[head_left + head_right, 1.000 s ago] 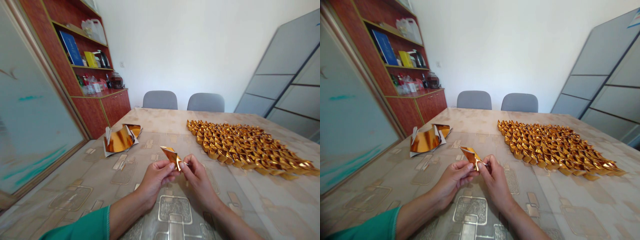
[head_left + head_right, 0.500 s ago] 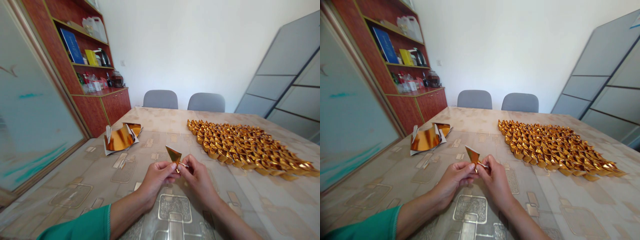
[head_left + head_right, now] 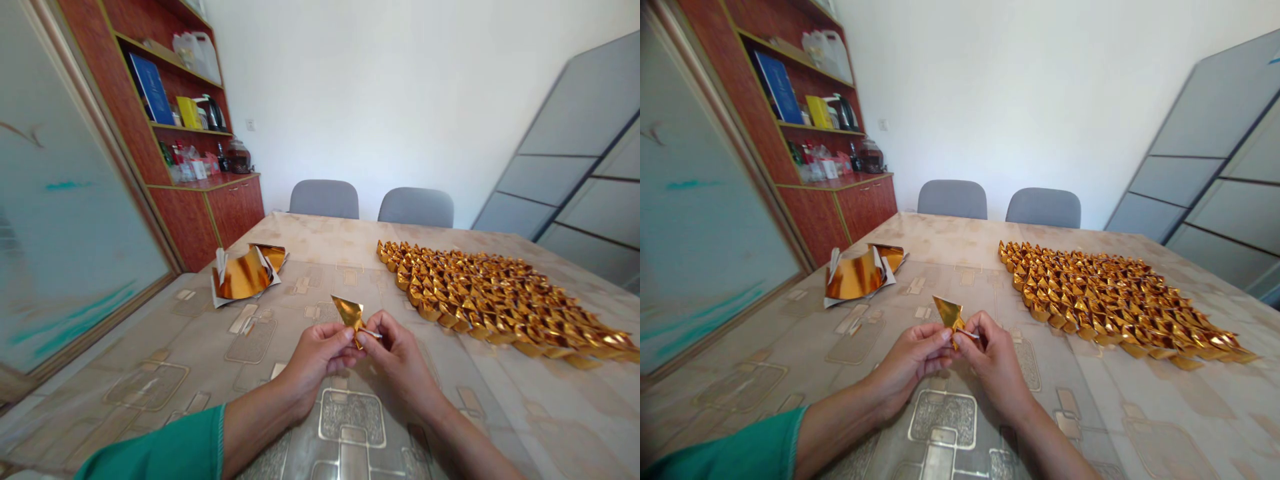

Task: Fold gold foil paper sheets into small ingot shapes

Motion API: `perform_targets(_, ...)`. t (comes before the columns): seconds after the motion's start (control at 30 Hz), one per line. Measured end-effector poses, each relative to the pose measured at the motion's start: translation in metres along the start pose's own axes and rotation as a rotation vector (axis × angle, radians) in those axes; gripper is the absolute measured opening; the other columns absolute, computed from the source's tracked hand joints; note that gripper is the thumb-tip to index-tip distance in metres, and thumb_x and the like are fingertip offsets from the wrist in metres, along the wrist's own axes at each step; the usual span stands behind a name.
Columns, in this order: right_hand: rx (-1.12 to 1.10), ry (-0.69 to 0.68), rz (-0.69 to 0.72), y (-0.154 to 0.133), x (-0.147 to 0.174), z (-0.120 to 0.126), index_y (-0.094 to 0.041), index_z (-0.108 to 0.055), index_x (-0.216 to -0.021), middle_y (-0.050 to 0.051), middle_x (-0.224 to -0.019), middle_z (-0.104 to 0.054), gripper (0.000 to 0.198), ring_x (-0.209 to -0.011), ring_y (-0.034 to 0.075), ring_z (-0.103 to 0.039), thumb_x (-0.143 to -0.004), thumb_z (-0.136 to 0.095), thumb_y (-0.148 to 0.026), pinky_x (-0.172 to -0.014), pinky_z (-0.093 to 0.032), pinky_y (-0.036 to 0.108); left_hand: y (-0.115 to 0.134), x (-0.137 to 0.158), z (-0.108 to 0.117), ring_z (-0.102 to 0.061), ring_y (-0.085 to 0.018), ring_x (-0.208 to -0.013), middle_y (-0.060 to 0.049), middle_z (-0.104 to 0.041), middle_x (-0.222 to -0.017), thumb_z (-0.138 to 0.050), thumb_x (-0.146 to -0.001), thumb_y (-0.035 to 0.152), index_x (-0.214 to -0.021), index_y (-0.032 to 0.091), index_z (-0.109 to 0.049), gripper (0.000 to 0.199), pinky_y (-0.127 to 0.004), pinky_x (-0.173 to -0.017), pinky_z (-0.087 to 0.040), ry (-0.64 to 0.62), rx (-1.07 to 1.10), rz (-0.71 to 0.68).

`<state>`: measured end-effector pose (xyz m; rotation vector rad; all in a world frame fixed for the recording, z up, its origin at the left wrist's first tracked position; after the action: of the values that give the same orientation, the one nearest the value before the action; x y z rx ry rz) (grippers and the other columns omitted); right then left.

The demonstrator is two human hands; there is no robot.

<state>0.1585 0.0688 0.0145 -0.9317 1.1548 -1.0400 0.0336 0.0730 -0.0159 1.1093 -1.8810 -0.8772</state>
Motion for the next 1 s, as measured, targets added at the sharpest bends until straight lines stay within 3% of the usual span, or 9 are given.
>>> perform_targets(0.23, 0.099, -0.032, 0.012, -0.001, -0.001, -0.002, -0.021, -0.051, -0.073, -0.005, -0.064, -0.049, 0.024, -0.059, 0.013, -0.043, -0.087, -0.065, -0.035, -0.054, -0.032, 0.025, -0.006, -0.001, 0.0, -0.065, -0.009, -0.062, -0.003, -0.073, -0.072, -0.089, -0.059, 0.042, -0.077, 0.014, -0.075, 0.036, -0.018, -0.059, -0.049, -0.015, 0.018, 0.054)
perform_targets(0.5, -0.162, -0.01, -0.026, -0.009, -0.001, -0.001, -0.023, -0.059, -0.091, -0.001, -0.078, -0.061, 0.026, -0.067, 0.016, -0.054, -0.084, -0.068, -0.047, -0.057, -0.041, 0.027, 0.002, -0.007, 0.006, -0.063, -0.009, -0.067, -0.002, -0.072, -0.074, -0.092, -0.054, 0.035, -0.075, 0.014, -0.073, 0.036, -0.021, -0.068, -0.051, 0.049, 0.148, -0.025)
perform_targets(0.67, -0.128, 0.029, -0.114, -0.001, -0.003, 0.002, -0.023, -0.057, -0.075, -0.002, -0.064, -0.053, 0.031, -0.054, 0.014, -0.045, -0.078, -0.07, -0.051, -0.049, -0.036, 0.026, 0.004, -0.005, 0.002, -0.063, -0.009, -0.07, -0.002, -0.072, -0.078, -0.091, -0.059, 0.032, -0.076, 0.014, -0.073, 0.031, -0.02, -0.069, -0.05, -0.006, 0.15, -0.048)
perform_targets(1.0, -0.006, 0.075, -0.048, 0.003, -0.003, 0.002, -0.021, -0.054, -0.07, -0.004, -0.064, -0.049, 0.021, -0.058, 0.013, -0.042, -0.08, -0.067, -0.033, -0.053, -0.032, 0.026, -0.007, -0.008, 0.001, -0.064, -0.01, -0.071, -0.002, -0.072, -0.078, -0.09, -0.059, 0.022, -0.078, 0.014, -0.069, 0.03, -0.022, -0.072, -0.051, -0.018, 0.27, 0.052)
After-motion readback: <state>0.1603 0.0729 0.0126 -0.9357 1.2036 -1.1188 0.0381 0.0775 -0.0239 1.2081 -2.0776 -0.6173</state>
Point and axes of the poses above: each hand's wrist, its own x-axis away from the middle knuckle, its own z-axis out of the back of the hand, y = z × x, the point moved 8 cm from there along -x, towards the middle knuckle
